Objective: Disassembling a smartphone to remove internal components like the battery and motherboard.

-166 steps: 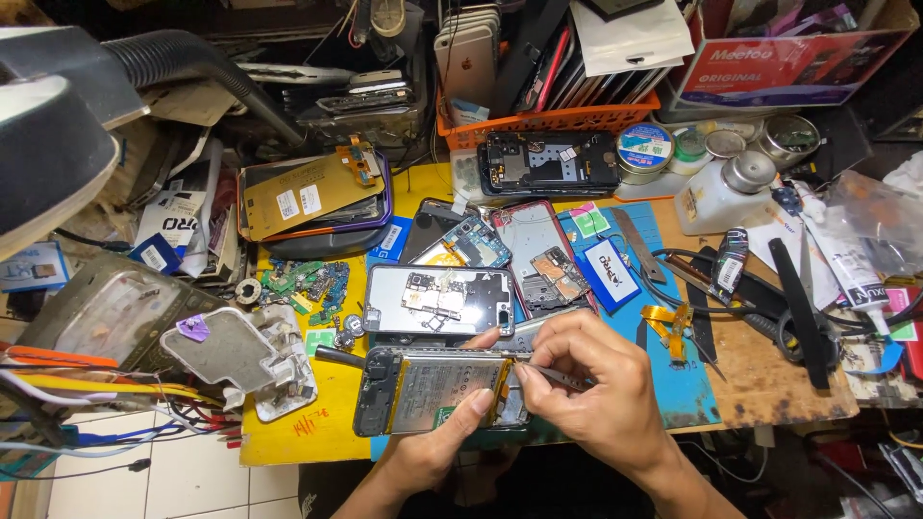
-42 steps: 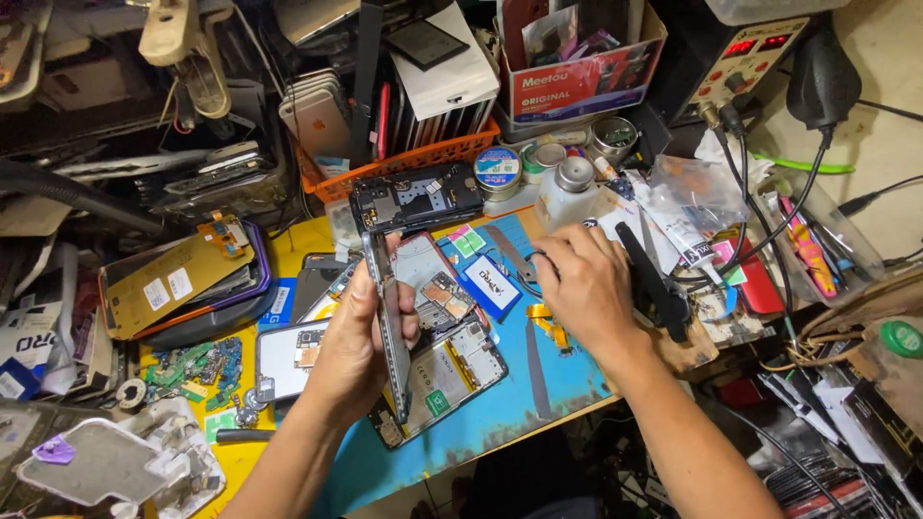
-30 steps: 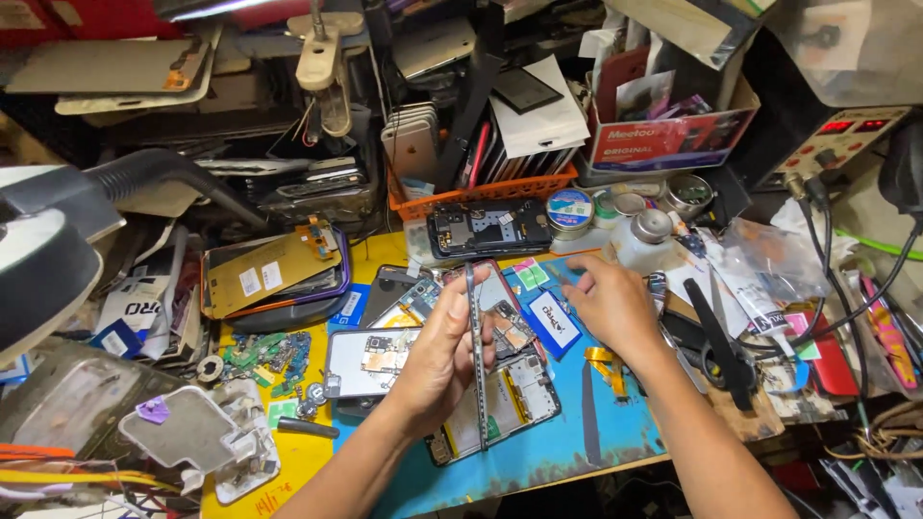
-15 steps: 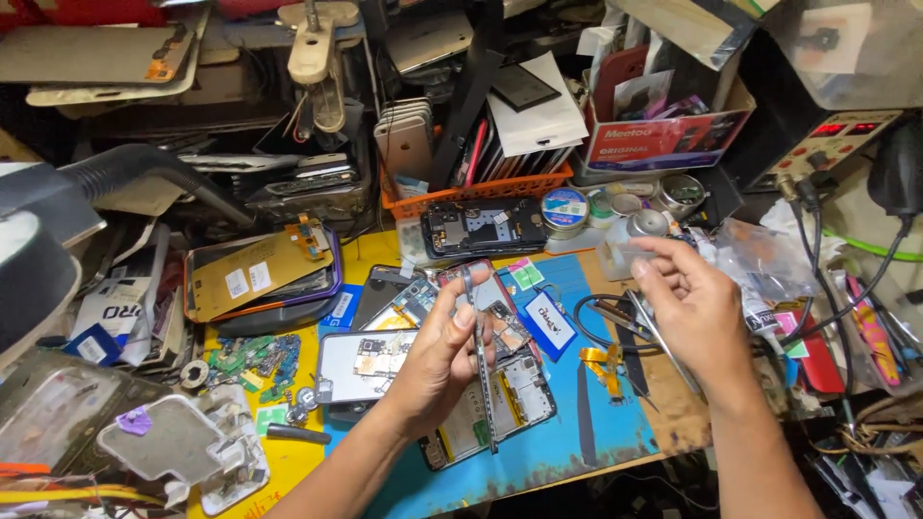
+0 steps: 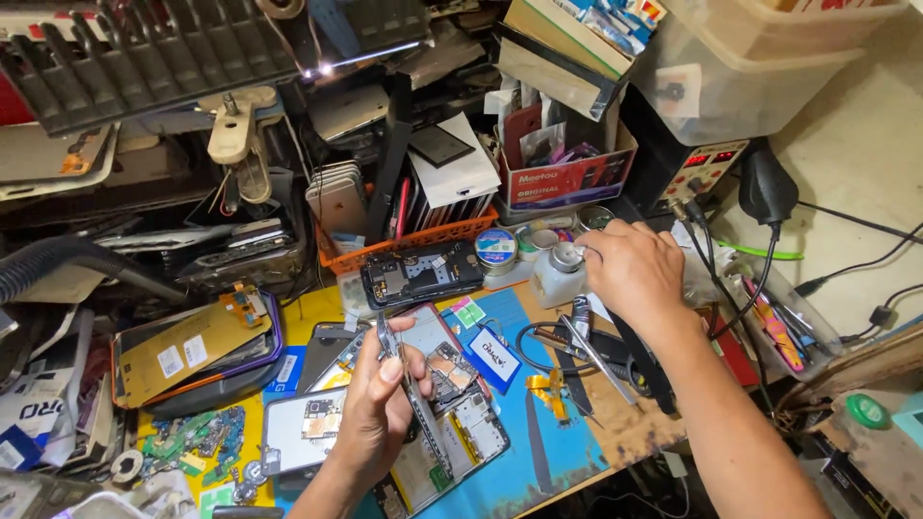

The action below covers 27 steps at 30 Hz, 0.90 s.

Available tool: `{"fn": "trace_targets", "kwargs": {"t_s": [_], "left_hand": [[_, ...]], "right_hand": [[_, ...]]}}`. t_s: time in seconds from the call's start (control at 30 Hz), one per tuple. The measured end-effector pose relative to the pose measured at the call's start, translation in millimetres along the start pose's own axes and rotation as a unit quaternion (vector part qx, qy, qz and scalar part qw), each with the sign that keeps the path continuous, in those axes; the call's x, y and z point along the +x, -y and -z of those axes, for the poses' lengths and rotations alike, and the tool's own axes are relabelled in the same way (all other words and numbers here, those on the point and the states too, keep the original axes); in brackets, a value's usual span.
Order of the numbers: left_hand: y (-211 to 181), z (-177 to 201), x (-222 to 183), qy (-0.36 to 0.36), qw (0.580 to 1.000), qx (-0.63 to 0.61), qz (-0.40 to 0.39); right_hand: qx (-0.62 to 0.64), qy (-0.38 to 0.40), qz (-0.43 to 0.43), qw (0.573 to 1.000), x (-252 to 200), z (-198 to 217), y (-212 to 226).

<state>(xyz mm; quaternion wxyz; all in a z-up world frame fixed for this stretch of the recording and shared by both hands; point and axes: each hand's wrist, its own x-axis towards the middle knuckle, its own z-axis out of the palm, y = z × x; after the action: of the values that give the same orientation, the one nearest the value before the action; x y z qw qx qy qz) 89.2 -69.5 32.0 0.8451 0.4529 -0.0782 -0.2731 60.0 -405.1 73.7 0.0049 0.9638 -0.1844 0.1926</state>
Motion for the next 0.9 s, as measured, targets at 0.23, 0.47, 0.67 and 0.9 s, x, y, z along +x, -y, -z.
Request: {"fn": "trace_targets", "kwargs": {"t_s": [0.23,0.47,0.67,0.9], "left_hand": [[5.5,8.4,1.6,0.023,0.999,-0.027,-0.029],[2.9,9.0,0.8,0.016,1.000,-0.020,-0.014],[4.6,9.8,1.5,0.015,1.000,-0.022,-0.003],[4.6,10.9,1.8,0.021,0.999,-0.034,-0.011]], "right_hand": [[-0.058,0.039,0.010,0.997,4.9,-6.0,-0.4],[-0.050,0.009,0.022,0.998,0.3,-1.7,-0.3],[-0.053,0.019,0.023,0.998,1.2,-7.0,-3.1],[-0.053,0.010,0.034,0.998,-0.6,-4.2,1.0]]}}
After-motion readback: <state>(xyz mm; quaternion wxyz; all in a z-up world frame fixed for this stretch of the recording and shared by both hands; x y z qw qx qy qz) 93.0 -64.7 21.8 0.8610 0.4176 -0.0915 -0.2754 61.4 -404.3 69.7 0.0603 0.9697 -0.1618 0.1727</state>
